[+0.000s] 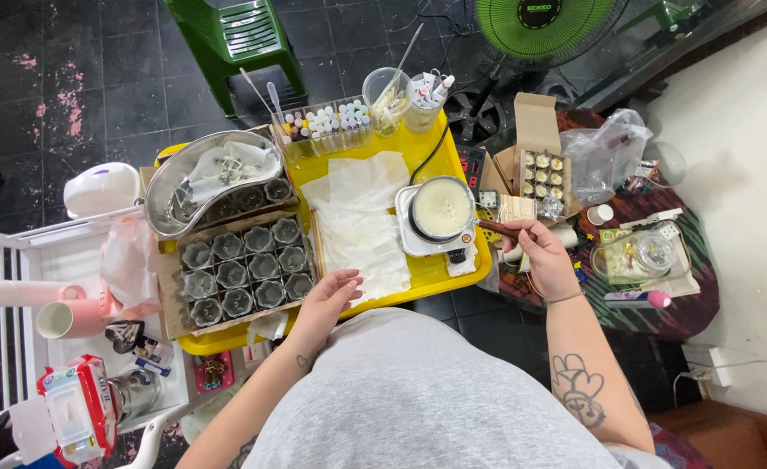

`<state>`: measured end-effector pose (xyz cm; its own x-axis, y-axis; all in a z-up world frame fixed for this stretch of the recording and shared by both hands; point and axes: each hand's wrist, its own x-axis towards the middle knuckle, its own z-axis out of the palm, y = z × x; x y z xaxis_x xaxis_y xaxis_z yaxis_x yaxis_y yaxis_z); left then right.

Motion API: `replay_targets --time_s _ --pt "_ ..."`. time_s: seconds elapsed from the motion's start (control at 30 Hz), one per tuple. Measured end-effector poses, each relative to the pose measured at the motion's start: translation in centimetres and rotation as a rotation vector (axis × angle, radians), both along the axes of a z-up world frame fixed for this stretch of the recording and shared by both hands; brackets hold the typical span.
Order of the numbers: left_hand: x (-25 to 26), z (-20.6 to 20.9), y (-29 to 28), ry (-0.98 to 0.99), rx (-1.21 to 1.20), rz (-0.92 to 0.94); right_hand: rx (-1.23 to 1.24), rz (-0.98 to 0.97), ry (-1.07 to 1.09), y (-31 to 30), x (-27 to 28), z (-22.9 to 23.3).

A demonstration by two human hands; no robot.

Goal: Cleaning and preparing glass jars with a tissue for candle making.

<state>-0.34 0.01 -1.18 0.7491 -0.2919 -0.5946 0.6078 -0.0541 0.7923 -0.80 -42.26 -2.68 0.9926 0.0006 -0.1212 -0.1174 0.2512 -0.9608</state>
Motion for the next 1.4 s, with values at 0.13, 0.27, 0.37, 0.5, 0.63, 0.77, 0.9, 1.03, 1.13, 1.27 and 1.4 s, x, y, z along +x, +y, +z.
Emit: replay_targets --time_s 0.13,0.27,0.37,0.5,0.63,0.77,0.9,1.03,1.13,1.27,1.4 --pt "-0.4 -0.4 -0.3 -0.003 -0.003 0.03 -0.135 0.021 -0.015 0.7 -0.1 1.2" --pt "-0.6 -0.9 -0.7 -0.031 -0.01 0.055 -0.347 -0.077 -0.045 1.2 -0.3 3.2" --pt "-0.9 -1.5 -0.9 -0.038 -0.016 0.085 -0.415 -0.252 -0.16 0.4 -0.4 2.9" --pt "-1.5 -1.3 -1.3 -0.006 -0.006 0.125 -0.507 -0.574 -0.343 1.0 -0.5 5.4" --pt "-2.4 -1.9 -1.5 0.023 -0.018 0.187 -0.537 -0.487 -0.272 1.0 -0.8 6.9" --pt "-2.8 -1.8 -1.8 -0.017 -0.043 0.253 -0.734 -0.195 -0.371 5.2 0.9 12.1" --pt "-4.3 -1.8 -1.4 -0.073 -0.099 0.364 -0.73 0.082 -0.569 8.0 1.9 12.9" --pt "-6.1 -3.7 0.5 -0.16 -0.161 0.498 -0.837 0.349 -0.566 12.1 2.9 13.8" --pt "-7.1 -3.3 3.2 -0.222 -0.161 0.589 -0.825 0.57 -0.493 15.2 3.3 12.9" --pt "-8.1 -4.0 8.6 -0.412 -0.072 0.795 -0.964 0.779 -0.401 20.0 3.2 12.8" --pt "-7.0 -2.9 15.7 -0.495 0.213 0.916 -1.034 0.901 -0.218 24.7 3.2 13.8"
